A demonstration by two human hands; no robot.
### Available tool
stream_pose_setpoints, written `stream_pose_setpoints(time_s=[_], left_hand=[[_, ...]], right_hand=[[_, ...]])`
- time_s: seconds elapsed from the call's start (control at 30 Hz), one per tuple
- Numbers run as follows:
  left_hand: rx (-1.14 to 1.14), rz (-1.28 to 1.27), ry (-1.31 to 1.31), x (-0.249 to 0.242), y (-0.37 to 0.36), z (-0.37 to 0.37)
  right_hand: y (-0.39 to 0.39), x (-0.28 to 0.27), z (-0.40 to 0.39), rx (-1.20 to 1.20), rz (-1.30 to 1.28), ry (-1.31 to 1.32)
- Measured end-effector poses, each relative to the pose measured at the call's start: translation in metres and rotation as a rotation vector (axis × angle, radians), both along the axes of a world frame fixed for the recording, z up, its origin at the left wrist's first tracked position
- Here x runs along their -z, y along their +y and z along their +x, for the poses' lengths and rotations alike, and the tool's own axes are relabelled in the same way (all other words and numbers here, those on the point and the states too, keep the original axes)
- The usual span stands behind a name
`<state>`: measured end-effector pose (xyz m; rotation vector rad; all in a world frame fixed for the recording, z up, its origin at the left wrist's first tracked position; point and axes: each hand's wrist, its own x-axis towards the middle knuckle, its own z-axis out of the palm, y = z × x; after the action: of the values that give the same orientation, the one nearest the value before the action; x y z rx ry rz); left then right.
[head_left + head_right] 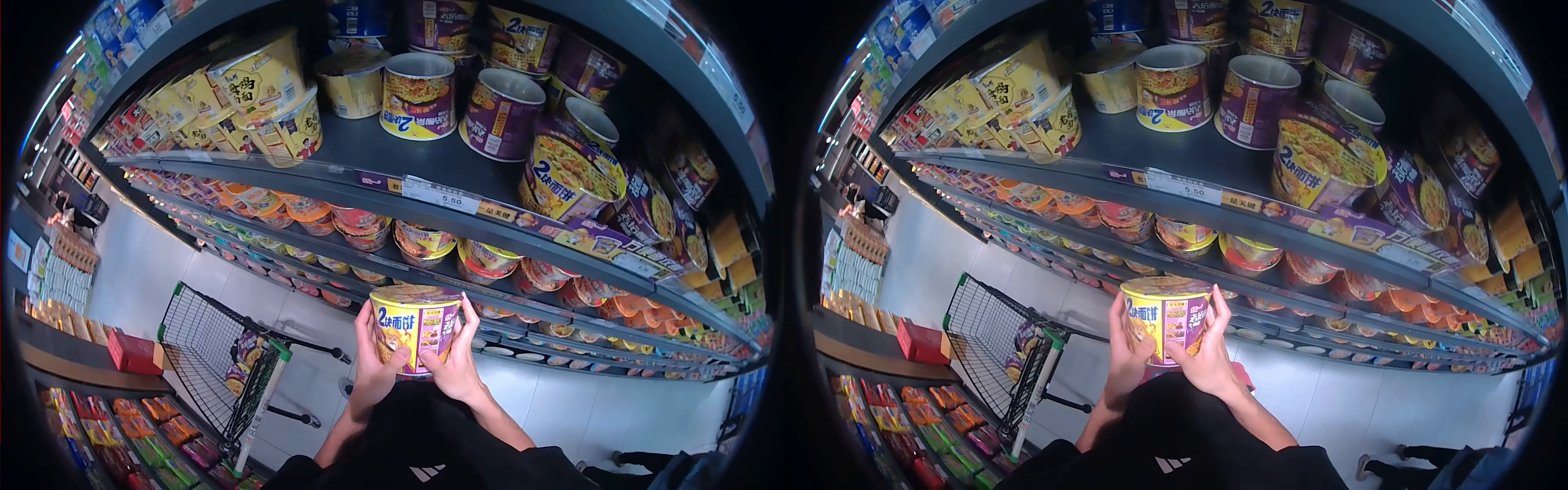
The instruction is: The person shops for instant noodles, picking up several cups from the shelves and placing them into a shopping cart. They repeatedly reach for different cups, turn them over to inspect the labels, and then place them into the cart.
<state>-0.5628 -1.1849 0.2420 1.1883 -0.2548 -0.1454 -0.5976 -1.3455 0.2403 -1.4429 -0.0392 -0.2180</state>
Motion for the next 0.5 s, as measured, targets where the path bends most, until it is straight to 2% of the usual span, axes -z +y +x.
stream_pose_setpoints(time_s=[0.23,0.33,0.43,0.5], left_hand=[[0.089,0.051,-0.004,-0.004,0.0,0.003],[0.126,-0.004,0.038,0.007,-0.001,0.006],[0.238,-0.164,0.167,0.019,0.007,0.005],[0.237,-0.183,0.15,0.02,0.009,0.004]], right_hand=[[-0.005,-0.006,-0.006,-0.008,0.053,0.017],[-0.006,-0.003,-0.009,-0.015,0.173,-0.028],[-0.007,0.003,-0.01,-0.044,0.224,-0.086],[-0.003,0.002,-0.01,-0.068,0.242,-0.084]])
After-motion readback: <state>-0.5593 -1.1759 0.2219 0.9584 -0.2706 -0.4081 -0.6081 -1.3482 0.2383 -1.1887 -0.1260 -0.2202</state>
